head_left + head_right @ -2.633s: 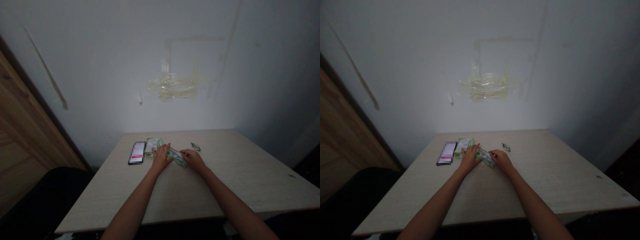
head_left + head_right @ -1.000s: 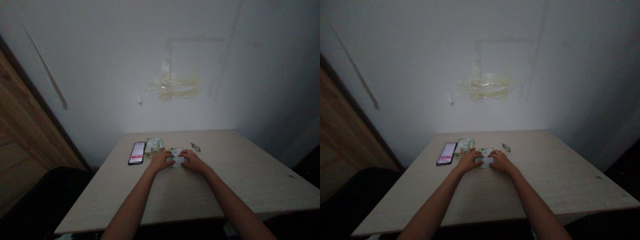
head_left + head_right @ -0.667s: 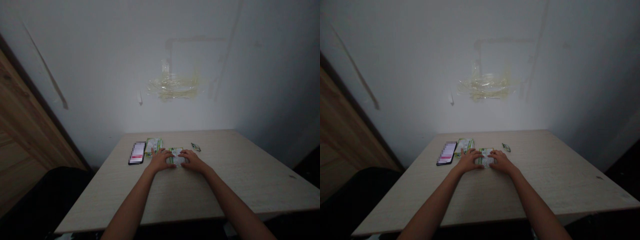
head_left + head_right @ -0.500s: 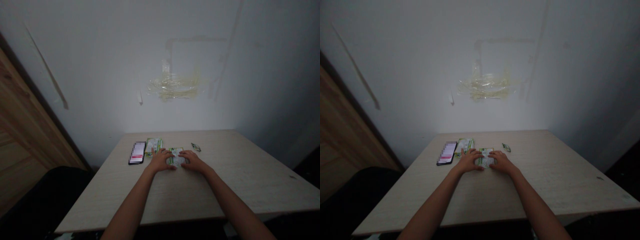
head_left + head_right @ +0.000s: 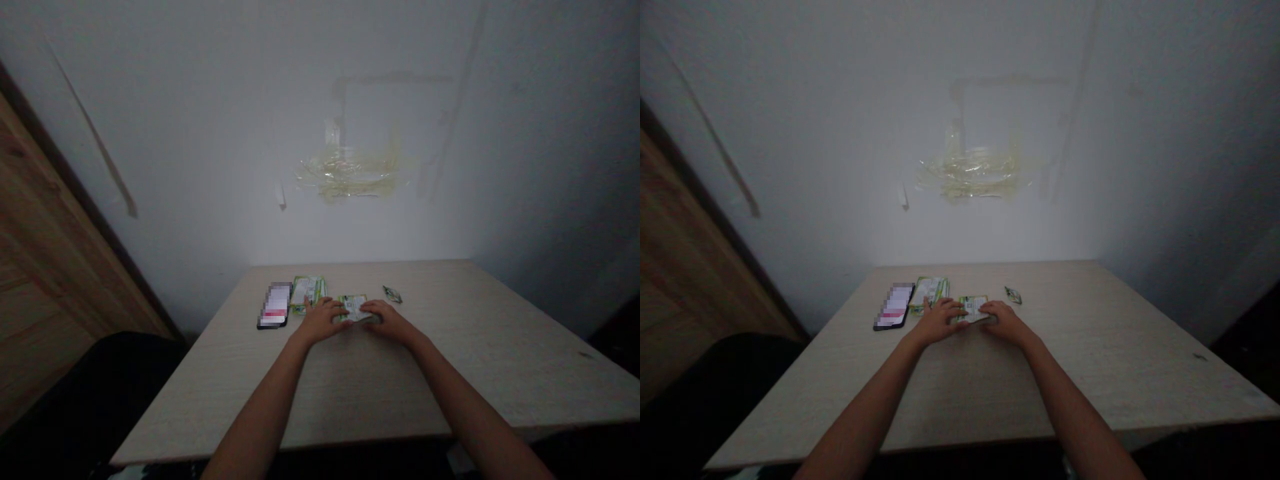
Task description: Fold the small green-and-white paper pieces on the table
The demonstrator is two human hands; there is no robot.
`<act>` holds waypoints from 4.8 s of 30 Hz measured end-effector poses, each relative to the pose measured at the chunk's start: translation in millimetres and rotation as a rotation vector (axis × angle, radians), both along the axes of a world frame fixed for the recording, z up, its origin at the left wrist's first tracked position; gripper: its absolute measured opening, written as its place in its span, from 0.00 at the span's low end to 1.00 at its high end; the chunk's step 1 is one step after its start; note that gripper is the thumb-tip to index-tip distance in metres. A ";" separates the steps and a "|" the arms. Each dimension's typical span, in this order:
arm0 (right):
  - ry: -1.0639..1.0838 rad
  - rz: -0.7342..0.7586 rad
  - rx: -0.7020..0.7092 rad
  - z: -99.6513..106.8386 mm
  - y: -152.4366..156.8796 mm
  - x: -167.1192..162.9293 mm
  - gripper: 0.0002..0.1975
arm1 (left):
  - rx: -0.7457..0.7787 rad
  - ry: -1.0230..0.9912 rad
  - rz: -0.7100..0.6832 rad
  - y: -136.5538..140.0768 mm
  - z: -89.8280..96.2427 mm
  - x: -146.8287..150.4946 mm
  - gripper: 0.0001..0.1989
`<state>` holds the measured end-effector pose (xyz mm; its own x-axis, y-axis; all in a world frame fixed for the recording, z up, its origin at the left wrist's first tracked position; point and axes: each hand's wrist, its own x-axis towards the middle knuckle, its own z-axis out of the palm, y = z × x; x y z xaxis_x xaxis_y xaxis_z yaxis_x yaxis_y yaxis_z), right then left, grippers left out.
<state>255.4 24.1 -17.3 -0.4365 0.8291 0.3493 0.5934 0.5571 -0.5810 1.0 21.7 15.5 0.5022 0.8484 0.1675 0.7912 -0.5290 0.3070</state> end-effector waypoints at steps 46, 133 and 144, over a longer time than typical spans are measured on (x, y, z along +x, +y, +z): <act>-0.188 -0.349 0.188 -0.7 0.9 -21.3 0.16 | 0.183 -0.093 0.423 0.2 -12.6 21.1 0.17; -0.189 -0.232 0.094 -2.4 19.0 -29.6 0.15 | 0.070 -0.043 0.282 -3.6 -12.7 25.4 0.16; -0.194 -0.255 0.079 1.6 16.5 -32.0 0.14 | 0.099 -0.094 0.287 -2.5 -14.4 26.6 0.16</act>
<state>223.4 40.7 -15.7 -0.2830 0.8939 0.3477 0.8148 0.4153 -0.4045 27.6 19.2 1.1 0.2227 0.9307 0.2902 0.8832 -0.3186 0.3441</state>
